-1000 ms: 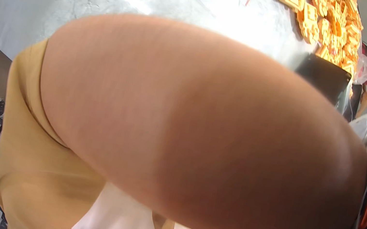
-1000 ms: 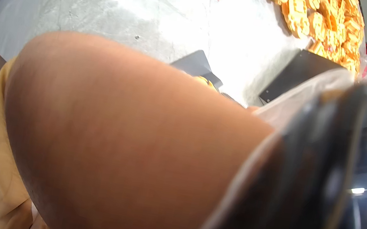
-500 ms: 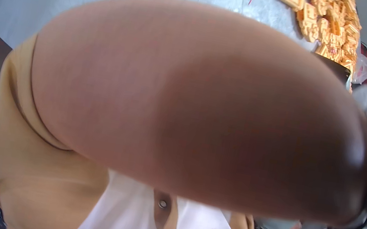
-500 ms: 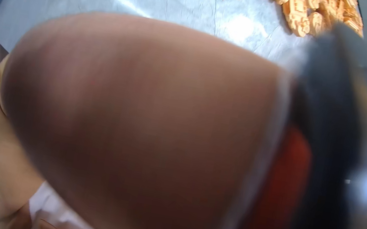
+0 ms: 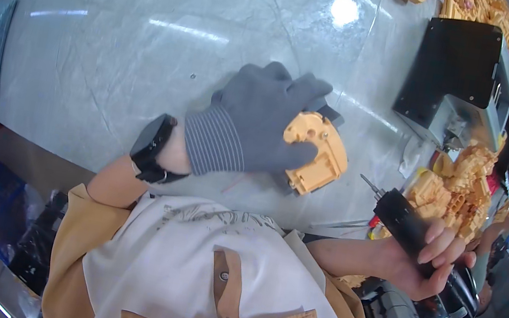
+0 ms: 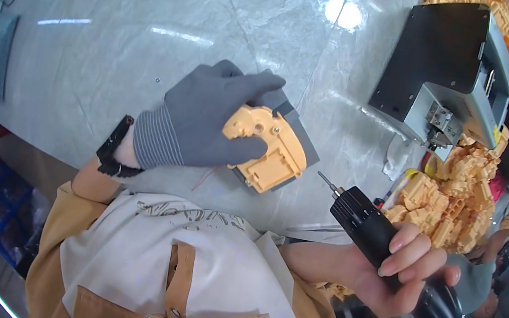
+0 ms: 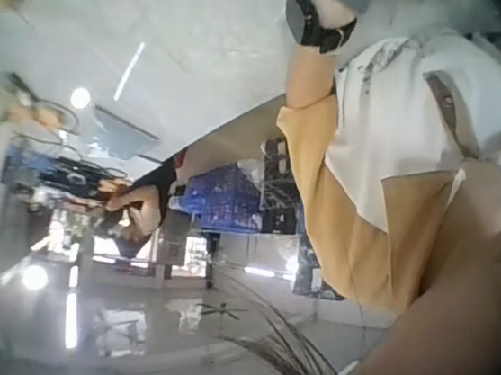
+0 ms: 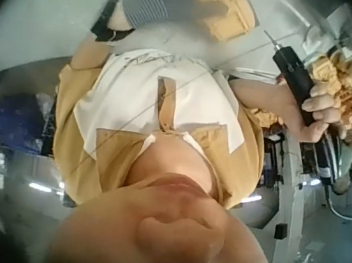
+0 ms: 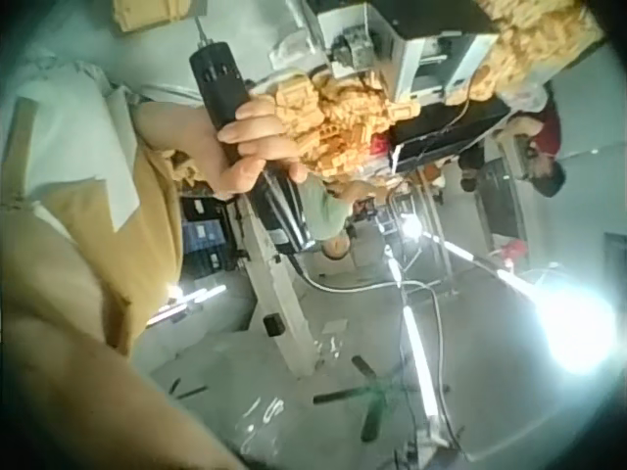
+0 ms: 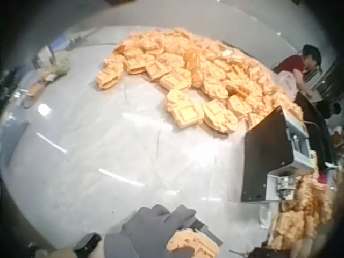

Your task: The person uses a handheld rotary tool to drill holes into small yellow plastic parts. They hold each part with a gloved left hand and operate the tool with the right hand, working on a gray fixture on a table. Finished parts are placed into a pile on the table.

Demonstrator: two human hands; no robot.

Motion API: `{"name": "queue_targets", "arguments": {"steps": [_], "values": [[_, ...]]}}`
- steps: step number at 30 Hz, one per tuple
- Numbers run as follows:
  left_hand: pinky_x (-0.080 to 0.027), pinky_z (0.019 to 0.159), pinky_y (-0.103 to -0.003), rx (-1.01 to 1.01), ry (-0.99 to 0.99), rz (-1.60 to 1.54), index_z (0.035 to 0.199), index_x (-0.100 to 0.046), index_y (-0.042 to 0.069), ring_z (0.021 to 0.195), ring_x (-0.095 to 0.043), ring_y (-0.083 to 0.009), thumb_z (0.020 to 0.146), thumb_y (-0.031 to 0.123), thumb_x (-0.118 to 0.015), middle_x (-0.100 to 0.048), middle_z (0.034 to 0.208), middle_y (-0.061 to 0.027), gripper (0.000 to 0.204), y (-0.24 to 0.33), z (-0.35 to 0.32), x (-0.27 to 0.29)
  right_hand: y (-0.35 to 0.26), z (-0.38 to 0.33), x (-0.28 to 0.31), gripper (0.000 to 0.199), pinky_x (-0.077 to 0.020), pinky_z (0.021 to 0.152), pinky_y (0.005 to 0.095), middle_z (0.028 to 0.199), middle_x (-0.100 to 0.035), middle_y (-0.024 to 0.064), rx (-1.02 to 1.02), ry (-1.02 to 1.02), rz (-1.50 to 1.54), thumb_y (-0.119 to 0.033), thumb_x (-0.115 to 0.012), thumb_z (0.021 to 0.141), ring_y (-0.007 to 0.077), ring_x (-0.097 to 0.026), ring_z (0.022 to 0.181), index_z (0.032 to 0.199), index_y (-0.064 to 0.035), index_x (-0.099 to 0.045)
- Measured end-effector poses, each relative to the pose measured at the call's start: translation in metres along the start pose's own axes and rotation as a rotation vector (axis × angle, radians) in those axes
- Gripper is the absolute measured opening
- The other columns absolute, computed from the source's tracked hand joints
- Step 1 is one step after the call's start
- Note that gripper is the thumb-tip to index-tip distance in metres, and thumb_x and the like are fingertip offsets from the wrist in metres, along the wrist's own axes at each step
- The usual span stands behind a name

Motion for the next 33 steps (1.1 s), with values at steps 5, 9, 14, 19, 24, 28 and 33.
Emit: {"name": "queue_targets", "arguments": {"steps": [5, 9, 14, 19, 24, 28, 33], "values": [[-0.049, 0.078, -0.038, -0.019, 0.122, -0.175, 0.126, -0.052, 0.003, 0.088, -0.059, -0.0279, 0.067, 0.022, -0.074, -0.060, 0.101, -0.0150, 0.066, 0.012, -0.003, -0.013, 0.023, -0.006, 0.022, 0.036, -0.0367, 0.065, 0.0289, 0.070, -0.046, -0.0007, -0.044, 0.145, 0.002, -0.009, -0.055, 0.080, 0.0100, -0.047, 0.055, 0.115, -0.0045, -0.050], [-0.044, 0.082, -0.036, -0.083, 0.358, -0.297, 0.118, -0.056, 0.004, 0.093, -0.053, -0.0251, 0.069, 0.017, -0.075, -0.063, 0.103, -0.0093, 0.054, 0.022, -0.024, -0.020, 0.028, -0.006, 0.032, 0.035, -0.0372, 0.066, 0.0281, 0.069, -0.047, -0.0027, -0.071, 0.203, 0.077, -0.006, -0.058, 0.077, 0.0089, -0.048, 0.055, 0.111, -0.0049, -0.050], [-0.042, 0.081, -0.036, -0.192, 0.641, -0.264, 0.104, -0.062, 0.007, 0.096, -0.052, -0.0258, 0.070, 0.018, -0.077, -0.067, 0.097, -0.0068, 0.039, 0.018, -0.032, -0.034, 0.032, -0.004, 0.036, 0.032, -0.0390, 0.064, 0.0276, 0.067, -0.048, -0.0032, -0.145, 0.265, 0.182, -0.006, -0.060, 0.075, 0.0094, -0.050, 0.053, 0.105, -0.0058, -0.049], [-0.045, 0.075, -0.038, -0.251, 0.651, -0.143, 0.086, -0.063, 0.009, 0.094, -0.054, -0.0265, 0.069, 0.015, -0.076, -0.068, 0.091, -0.0083, 0.022, 0.016, -0.035, -0.028, 0.034, -0.004, 0.035, 0.034, -0.0402, 0.063, 0.0274, 0.066, -0.049, -0.0035, -0.145, 0.277, 0.173, -0.006, -0.061, 0.073, 0.0092, -0.051, 0.052, 0.104, -0.0060, -0.049], [-0.048, 0.077, -0.039, -0.221, 0.626, -0.157, 0.083, -0.062, 0.010, 0.094, -0.055, -0.0276, 0.063, 0.013, -0.077, -0.068, 0.092, -0.0108, 0.025, 0.015, -0.041, -0.030, 0.036, -0.004, 0.035, 0.034, -0.0403, 0.062, 0.0265, 0.066, -0.050, -0.0043, -0.156, 0.272, 0.171, -0.005, -0.062, 0.071, 0.0080, -0.050, 0.051, 0.102, -0.0057, -0.048], [-0.050, 0.078, -0.039, -0.275, 0.834, -0.165, 0.088, -0.060, 0.012, 0.096, -0.056, -0.0269, 0.066, 0.015, -0.076, -0.067, 0.089, -0.0095, 0.027, 0.013, -0.036, -0.049, 0.038, -0.004, 0.033, 0.033, -0.0403, 0.061, 0.0250, 0.064, -0.049, -0.0051, -0.137, 0.294, 0.140, -0.004, -0.062, 0.071, 0.0067, -0.050, 0.051, 0.101, -0.0051, -0.048], [-0.053, 0.077, -0.039, -0.298, 0.741, -0.244, 0.092, -0.055, 0.014, 0.096, -0.056, -0.0252, 0.070, 0.015, -0.076, -0.065, 0.087, -0.0080, 0.030, 0.009, -0.042, -0.046, 0.039, -0.003, 0.031, 0.033, -0.0404, 0.060, 0.0243, 0.063, -0.049, -0.0057, -0.133, 0.311, 0.085, -0.005, -0.062, 0.071, 0.0061, -0.050, 0.050, 0.100, -0.0048, -0.048]]}}
Point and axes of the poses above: each hand's wrist, its own z-axis towards the middle knuckle, its own x-axis out of the back of the hand, y = z × x, the point moved 1 cm from there along z, towards the middle knuckle
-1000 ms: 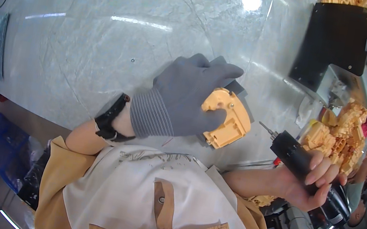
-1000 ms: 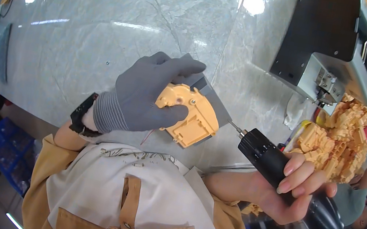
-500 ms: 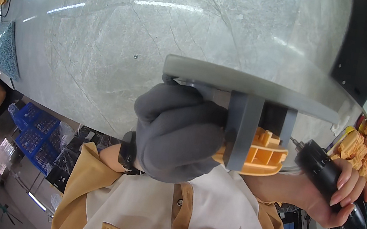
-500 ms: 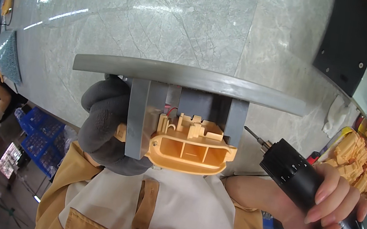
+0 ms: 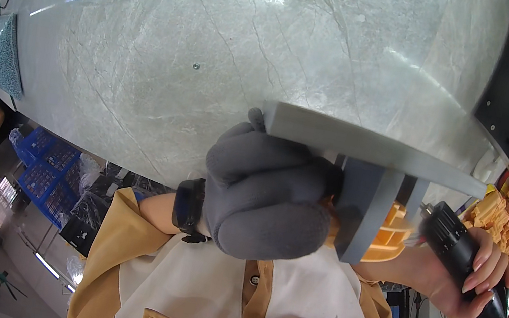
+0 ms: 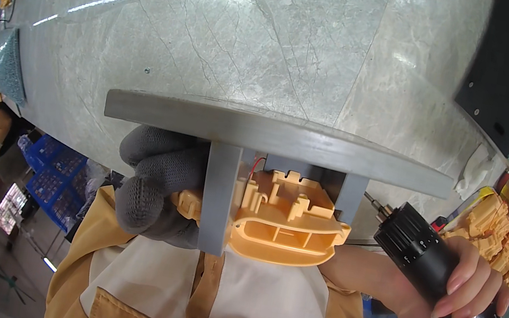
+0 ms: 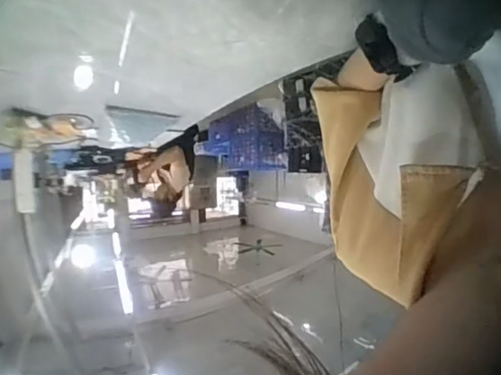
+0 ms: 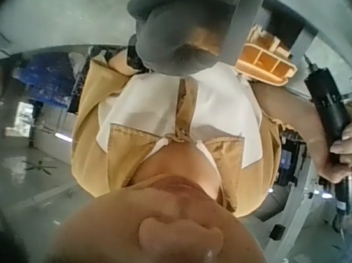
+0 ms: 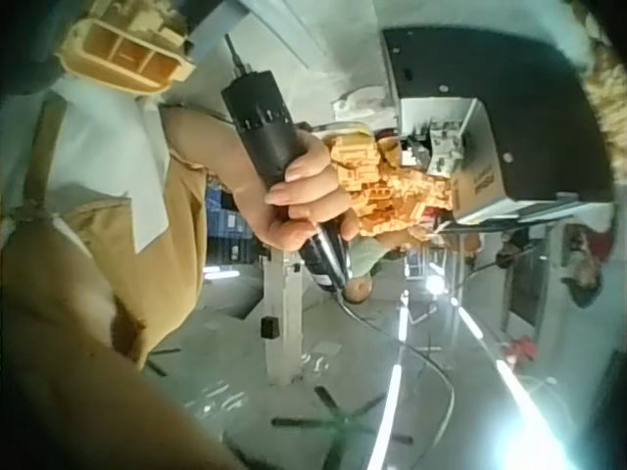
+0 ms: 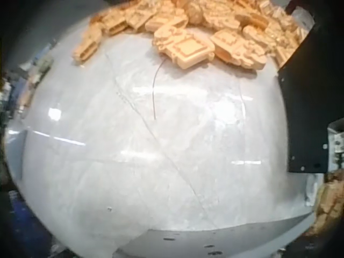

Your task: The person uses a handheld rotary tool to drill holes into small yellow plastic parts. They hold each part with a gloved left hand and operate the tool with the right hand, working on a gray fixture on a table. Finished parts are placed into a pile on the table.

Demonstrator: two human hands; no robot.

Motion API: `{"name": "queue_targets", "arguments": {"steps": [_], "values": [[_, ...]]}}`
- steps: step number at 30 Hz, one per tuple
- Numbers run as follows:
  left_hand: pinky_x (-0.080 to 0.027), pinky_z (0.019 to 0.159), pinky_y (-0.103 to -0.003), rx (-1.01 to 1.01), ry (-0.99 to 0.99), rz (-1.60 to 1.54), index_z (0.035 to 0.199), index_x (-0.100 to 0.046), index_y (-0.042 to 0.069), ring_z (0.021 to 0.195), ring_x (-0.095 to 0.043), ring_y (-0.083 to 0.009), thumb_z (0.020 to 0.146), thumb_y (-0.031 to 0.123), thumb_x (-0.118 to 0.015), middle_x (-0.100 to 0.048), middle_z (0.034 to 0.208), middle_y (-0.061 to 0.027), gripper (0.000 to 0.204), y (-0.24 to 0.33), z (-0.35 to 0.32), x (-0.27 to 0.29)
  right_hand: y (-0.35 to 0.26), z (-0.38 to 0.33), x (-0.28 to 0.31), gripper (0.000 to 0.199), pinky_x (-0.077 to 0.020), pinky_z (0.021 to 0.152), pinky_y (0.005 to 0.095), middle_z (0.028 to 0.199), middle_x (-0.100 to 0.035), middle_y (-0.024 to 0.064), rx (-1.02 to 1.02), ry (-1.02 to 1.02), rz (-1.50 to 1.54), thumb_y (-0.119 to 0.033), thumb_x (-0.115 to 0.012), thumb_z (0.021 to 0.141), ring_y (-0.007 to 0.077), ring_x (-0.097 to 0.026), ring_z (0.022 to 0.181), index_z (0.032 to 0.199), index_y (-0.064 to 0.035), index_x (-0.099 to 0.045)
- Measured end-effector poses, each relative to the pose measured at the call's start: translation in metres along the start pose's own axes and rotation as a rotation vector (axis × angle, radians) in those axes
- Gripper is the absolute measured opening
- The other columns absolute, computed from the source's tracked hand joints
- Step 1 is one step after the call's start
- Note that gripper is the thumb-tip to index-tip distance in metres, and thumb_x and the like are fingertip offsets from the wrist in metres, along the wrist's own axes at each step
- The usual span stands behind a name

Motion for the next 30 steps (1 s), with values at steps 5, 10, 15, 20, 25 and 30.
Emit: {"name": "queue_targets", "arguments": {"steps": [5, 10, 15, 20, 25, 30], "values": [[-0.055, 0.078, -0.040, -0.030, 0.013, 0.025, 0.092, -0.052, 0.013, 0.094, -0.057, -0.0253, 0.071, 0.014, -0.076, -0.062, 0.085, -0.0078, 0.032, 0.001, -0.003, 0.001, 0.000, 0.000, 0.000, 0.033, -0.0400, 0.059, 0.0241, 0.063, -0.050, -0.0054, -0.017, -0.004, 0.053, -0.004, -0.063, 0.071, 0.0060, -0.050, 0.049, 0.100, -0.0052, -0.048], [-0.056, 0.073, -0.040, -0.188, 0.090, -0.047, 0.091, -0.049, 0.012, 0.093, -0.057, -0.0253, 0.072, 0.013, -0.074, -0.057, 0.082, -0.0083, 0.031, -0.014, -0.005, -0.007, 0.000, 0.003, 0.002, 0.033, -0.0398, 0.059, 0.0240, 0.062, -0.049, -0.0053, -0.045, -0.006, 0.107, -0.004, -0.063, 0.070, 0.0059, -0.050, 0.049, 0.099, -0.0059, -0.048], [-0.057, 0.067, -0.039, -0.219, 0.348, -0.097, 0.089, -0.048, 0.011, 0.089, -0.057, -0.0242, 0.070, 0.014, -0.072, -0.054, 0.078, -0.0087, 0.031, -0.012, -0.014, -0.024, 0.000, 0.004, 0.003, 0.033, -0.0397, 0.059, 0.0241, 0.061, -0.049, -0.0052, -0.047, 0.001, 0.103, -0.004, -0.063, 0.070, 0.0062, -0.050, 0.048, 0.099, -0.0060, -0.048], [-0.058, 0.066, -0.038, -0.123, 0.231, -0.056, 0.086, -0.048, 0.011, 0.083, -0.059, -0.0231, 0.069, 0.014, -0.072, -0.055, 0.074, -0.0080, 0.030, -0.006, -0.028, -0.022, 0.001, 0.005, 0.003, 0.033, -0.0397, 0.058, 0.0241, 0.062, -0.050, -0.0052, -0.063, -0.008, 0.097, -0.004, -0.063, 0.070, 0.0064, -0.050, 0.049, 0.099, -0.0060, -0.048], [-0.058, 0.067, -0.039, -0.245, 0.314, -0.047, 0.086, -0.048, 0.011, 0.081, -0.059, -0.0231, 0.067, 0.015, -0.074, -0.057, 0.074, -0.0085, 0.032, -0.019, -0.027, -0.019, 0.001, 0.005, 0.004, 0.033, -0.0398, 0.059, 0.0242, 0.062, -0.050, -0.0052, -0.067, -0.022, 0.101, -0.004, -0.063, 0.070, 0.0063, -0.050, 0.049, 0.099, -0.0057, -0.048], [-0.055, 0.065, -0.036, 0.116, 0.018, -0.037, 0.091, -0.055, 0.005, 0.078, -0.060, -0.0226, 0.063, 0.012, -0.078, -0.060, 0.078, -0.0105, 0.036, 0.001, -0.005, 0.007, 0.001, 0.004, 0.003, 0.032, -0.0399, 0.060, 0.0252, 0.063, -0.049, -0.0046, -0.083, -0.024, 0.138, -0.004, -0.063, 0.071, 0.0072, -0.049, 0.049, 0.100, -0.0051, -0.048]]}}
Point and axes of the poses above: each hand's wrist, its own z-axis towards the middle knuckle, its own x-axis out of the back of the hand, y = z × x, the point moved 1 cm from there along z, towards the middle knuckle
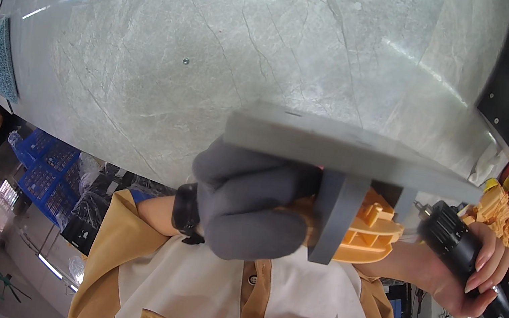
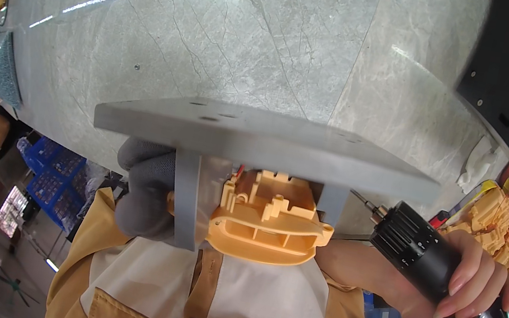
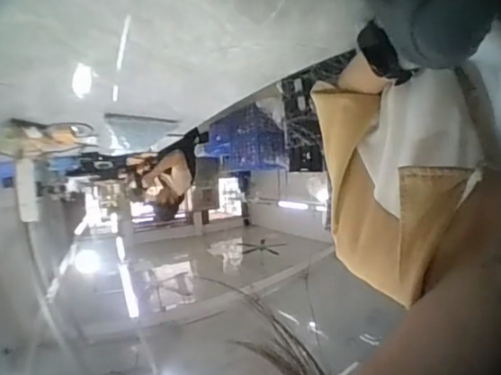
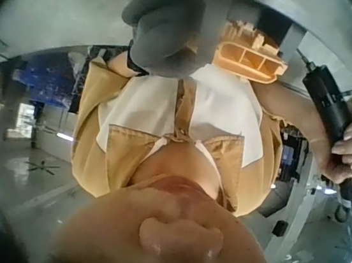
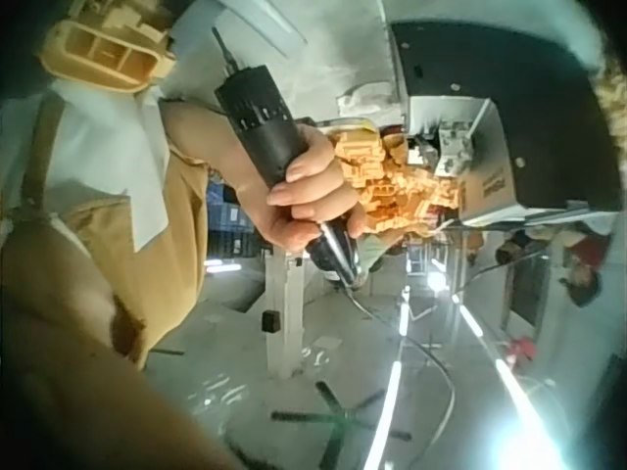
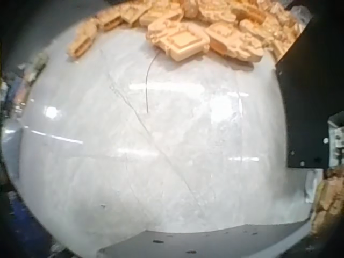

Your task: The person uses a handheld rotary tool to drill holes into small yellow plastic parts. They hold each part with a gloved left hand and operate the tool with the right hand, working on a gray fixture on a table. Finished parts are placed into a pile on the table.

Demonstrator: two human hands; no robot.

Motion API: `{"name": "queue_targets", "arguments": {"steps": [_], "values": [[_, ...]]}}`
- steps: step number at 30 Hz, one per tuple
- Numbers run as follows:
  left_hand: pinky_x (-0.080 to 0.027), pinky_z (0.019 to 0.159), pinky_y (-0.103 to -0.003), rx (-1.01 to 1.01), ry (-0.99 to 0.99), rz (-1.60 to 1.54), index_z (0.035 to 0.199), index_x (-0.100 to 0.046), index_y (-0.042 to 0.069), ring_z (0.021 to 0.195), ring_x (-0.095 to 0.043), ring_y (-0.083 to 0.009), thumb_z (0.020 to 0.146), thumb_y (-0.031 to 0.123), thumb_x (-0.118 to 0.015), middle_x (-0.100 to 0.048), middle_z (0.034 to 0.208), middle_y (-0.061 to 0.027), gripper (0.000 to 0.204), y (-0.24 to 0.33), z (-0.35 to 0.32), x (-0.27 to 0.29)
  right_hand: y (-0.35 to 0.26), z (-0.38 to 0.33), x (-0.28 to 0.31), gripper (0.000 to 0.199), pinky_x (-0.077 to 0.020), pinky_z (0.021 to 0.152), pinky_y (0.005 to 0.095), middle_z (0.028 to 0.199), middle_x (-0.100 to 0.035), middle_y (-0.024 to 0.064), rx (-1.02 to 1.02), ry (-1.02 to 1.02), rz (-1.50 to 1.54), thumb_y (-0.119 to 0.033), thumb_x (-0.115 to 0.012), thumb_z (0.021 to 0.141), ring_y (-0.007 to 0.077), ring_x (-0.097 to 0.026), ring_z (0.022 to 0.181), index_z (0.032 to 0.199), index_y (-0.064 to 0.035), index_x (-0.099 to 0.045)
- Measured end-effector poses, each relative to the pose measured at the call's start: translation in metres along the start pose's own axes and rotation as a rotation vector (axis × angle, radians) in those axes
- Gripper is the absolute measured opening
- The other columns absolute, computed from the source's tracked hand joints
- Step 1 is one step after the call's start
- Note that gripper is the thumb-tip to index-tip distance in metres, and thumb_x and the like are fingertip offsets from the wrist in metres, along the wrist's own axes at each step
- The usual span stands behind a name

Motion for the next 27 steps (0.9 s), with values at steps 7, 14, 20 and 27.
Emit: {"name": "queue_targets", "arguments": {"steps": [7, 14, 20, 27], "values": [[-0.040, 0.097, -0.037, 0.324, 0.370, -0.164, 0.130, -0.042, -0.008, 0.106, -0.056, -0.0296, 0.063, 0.040, -0.083, -0.053, 0.123, -0.0159, 0.092, 0.028, 0.025, -0.038, 0.008, -0.006, -0.007, 0.040, -0.0402, 0.060, 0.0297, 0.070, -0.046, 0.0009, 0.023, -0.064, -0.074, -0.004, -0.057, 0.079, 0.0124, -0.048, 0.052, 0.118, -0.0016, -0.045], [-0.033, 0.106, -0.055, -0.090, -0.617, 0.516, 0.136, -0.040, 0.003, 0.127, -0.036, -0.0438, 0.065, 0.031, -0.080, -0.037, 0.139, -0.0259, 0.087, 0.018, 0.046, -0.008, 0.003, -0.008, -0.009, 0.045, -0.0392, 0.056, 0.0302, 0.069, -0.044, 0.0024, 0.121, -0.024, -0.092, -0.007, -0.050, 0.079, 0.0125, -0.044, 0.049, 0.124, -0.0047, -0.042], [-0.032, 0.107, -0.053, 0.176, -0.421, -0.149, 0.139, -0.031, -0.002, 0.130, -0.035, -0.0446, 0.063, 0.023, -0.082, -0.029, 0.143, -0.0282, 0.094, -0.003, 0.012, 0.000, 0.005, -0.014, -0.030, 0.042, -0.0382, 0.056, 0.0291, 0.068, -0.043, 0.0012, 0.255, 0.011, -0.235, -0.010, -0.050, 0.080, 0.0111, -0.042, 0.050, 0.122, -0.0062, -0.044], [-0.024, 0.108, -0.062, -0.112, -0.306, 0.314, 0.135, -0.036, 0.003, 0.129, -0.036, -0.0434, 0.061, 0.039, -0.084, -0.035, 0.139, -0.0246, 0.095, -0.015, -0.001, -0.013, 0.002, -0.026, -0.067, 0.045, -0.0427, 0.062, 0.0334, 0.072, -0.048, 0.0044, 0.300, -0.450, -0.258, -0.027, -0.056, 0.090, 0.0160, -0.052, 0.056, 0.126, -0.0068, -0.037]]}}
Point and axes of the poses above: each hand's wrist, its own z-axis towards the middle knuckle, its own x-axis out of the back of the hand, y = z × x, the point moved 1 cm from there along z, towards the middle knuckle
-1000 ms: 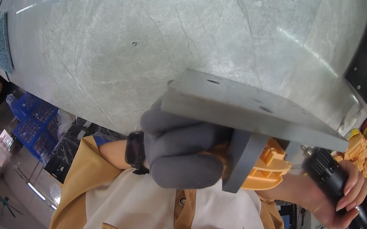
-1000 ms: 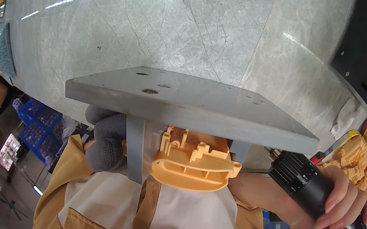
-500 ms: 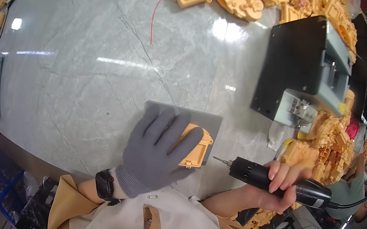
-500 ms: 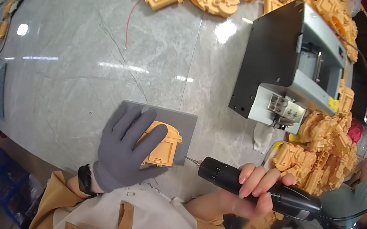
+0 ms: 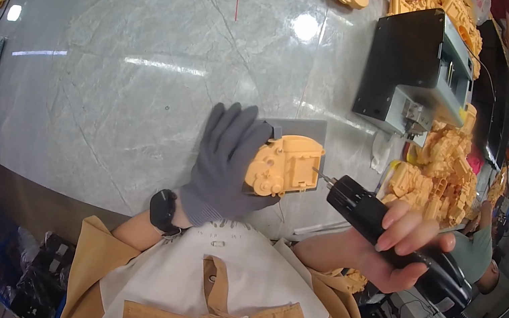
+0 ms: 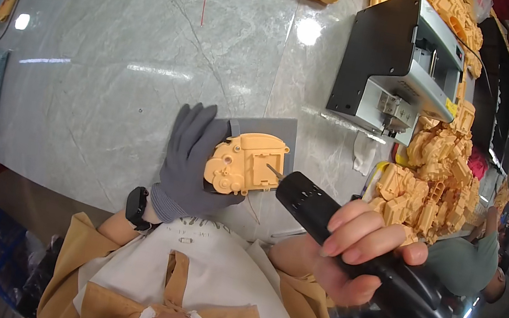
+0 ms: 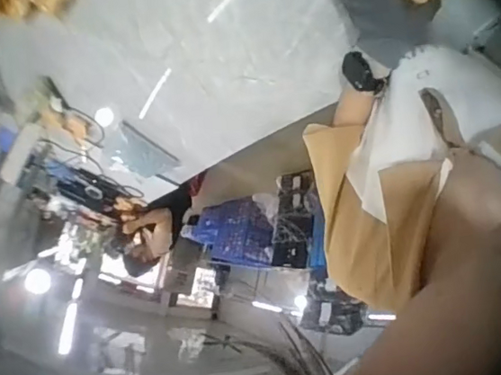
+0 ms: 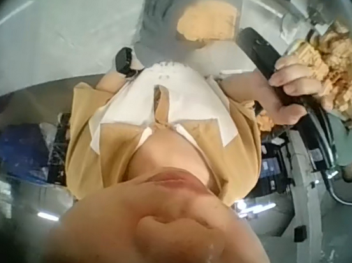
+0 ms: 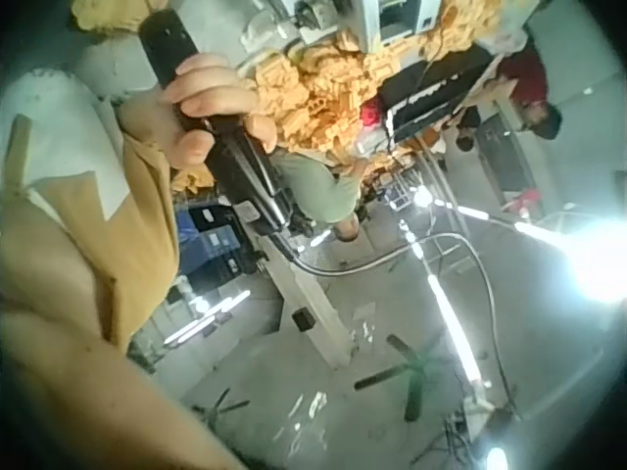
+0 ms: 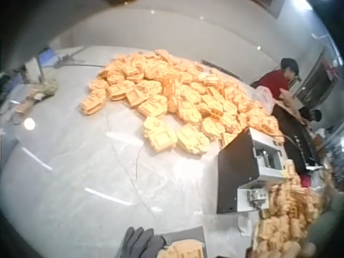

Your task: The person uses a handheld rotary tool to drill holes into small yellow plastic parts. They hold each part with a gloved left hand and operate the tool with the right hand, working on a gray fixture on a table. Finished parts are placed into a pile on the table.

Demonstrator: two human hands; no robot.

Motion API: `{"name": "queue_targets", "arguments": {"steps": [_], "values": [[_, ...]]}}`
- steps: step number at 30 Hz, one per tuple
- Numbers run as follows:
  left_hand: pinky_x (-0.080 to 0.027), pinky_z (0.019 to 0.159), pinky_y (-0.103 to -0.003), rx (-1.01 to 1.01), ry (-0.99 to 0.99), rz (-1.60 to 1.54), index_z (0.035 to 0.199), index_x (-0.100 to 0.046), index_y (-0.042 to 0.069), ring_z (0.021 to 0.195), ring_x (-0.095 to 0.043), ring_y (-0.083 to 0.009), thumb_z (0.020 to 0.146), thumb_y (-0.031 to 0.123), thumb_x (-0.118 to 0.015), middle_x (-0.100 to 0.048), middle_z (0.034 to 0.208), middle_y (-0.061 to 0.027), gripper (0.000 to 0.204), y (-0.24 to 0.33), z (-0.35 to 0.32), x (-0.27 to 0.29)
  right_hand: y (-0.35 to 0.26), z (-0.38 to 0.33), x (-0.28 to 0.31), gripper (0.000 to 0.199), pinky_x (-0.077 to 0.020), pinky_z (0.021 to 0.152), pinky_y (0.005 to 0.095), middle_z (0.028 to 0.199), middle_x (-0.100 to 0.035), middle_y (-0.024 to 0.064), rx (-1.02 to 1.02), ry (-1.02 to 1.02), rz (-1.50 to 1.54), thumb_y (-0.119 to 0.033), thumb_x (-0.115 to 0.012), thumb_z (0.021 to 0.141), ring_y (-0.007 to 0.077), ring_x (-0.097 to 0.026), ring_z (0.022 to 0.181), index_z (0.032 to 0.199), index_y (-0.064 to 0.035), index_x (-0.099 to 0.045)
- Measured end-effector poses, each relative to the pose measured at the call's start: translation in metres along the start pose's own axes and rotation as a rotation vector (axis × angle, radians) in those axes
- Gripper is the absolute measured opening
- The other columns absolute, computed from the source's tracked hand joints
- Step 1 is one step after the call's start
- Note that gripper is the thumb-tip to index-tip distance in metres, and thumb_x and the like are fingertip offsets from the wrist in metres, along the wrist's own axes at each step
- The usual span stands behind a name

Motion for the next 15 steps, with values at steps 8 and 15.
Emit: {"name": "queue_targets", "arguments": {"steps": [8, 15], "values": [[-0.018, 0.109, -0.065, 0.080, -0.003, 0.007, 0.130, -0.039, 0.009, 0.127, -0.037, -0.0408, 0.055, 0.041, -0.087, -0.041, 0.134, -0.0192, 0.094, -0.002, -0.007, 0.006, 0.024, -0.004, -0.040, 0.075, -0.0444, 0.055, 0.0390, 0.072, -0.053, 0.0116, -0.057, -0.122, 0.001, -0.058, -0.061, 0.084, 0.0238, -0.053, 0.052, 0.127, -0.0040, -0.033], [-0.018, 0.109, -0.064, 0.098, 0.011, -0.021, 0.129, -0.040, 0.009, 0.127, -0.038, -0.0401, 0.056, 0.041, -0.087, -0.042, 0.134, -0.0175, 0.092, -0.003, -0.006, 0.007, 0.033, -0.001, -0.050, 0.090, -0.0429, 0.054, 0.0406, 0.074, -0.053, 0.0150, -0.093, -0.175, -0.035, -0.069, -0.058, 0.079, 0.0264, -0.053, 0.053, 0.134, -0.0033, -0.030]]}}
Point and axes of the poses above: each hand's wrist, its own z-axis towards the middle knuckle, its own x-axis out of the back of the hand, y = z × x, the point moved 1 cm from there along z, towards the middle knuckle
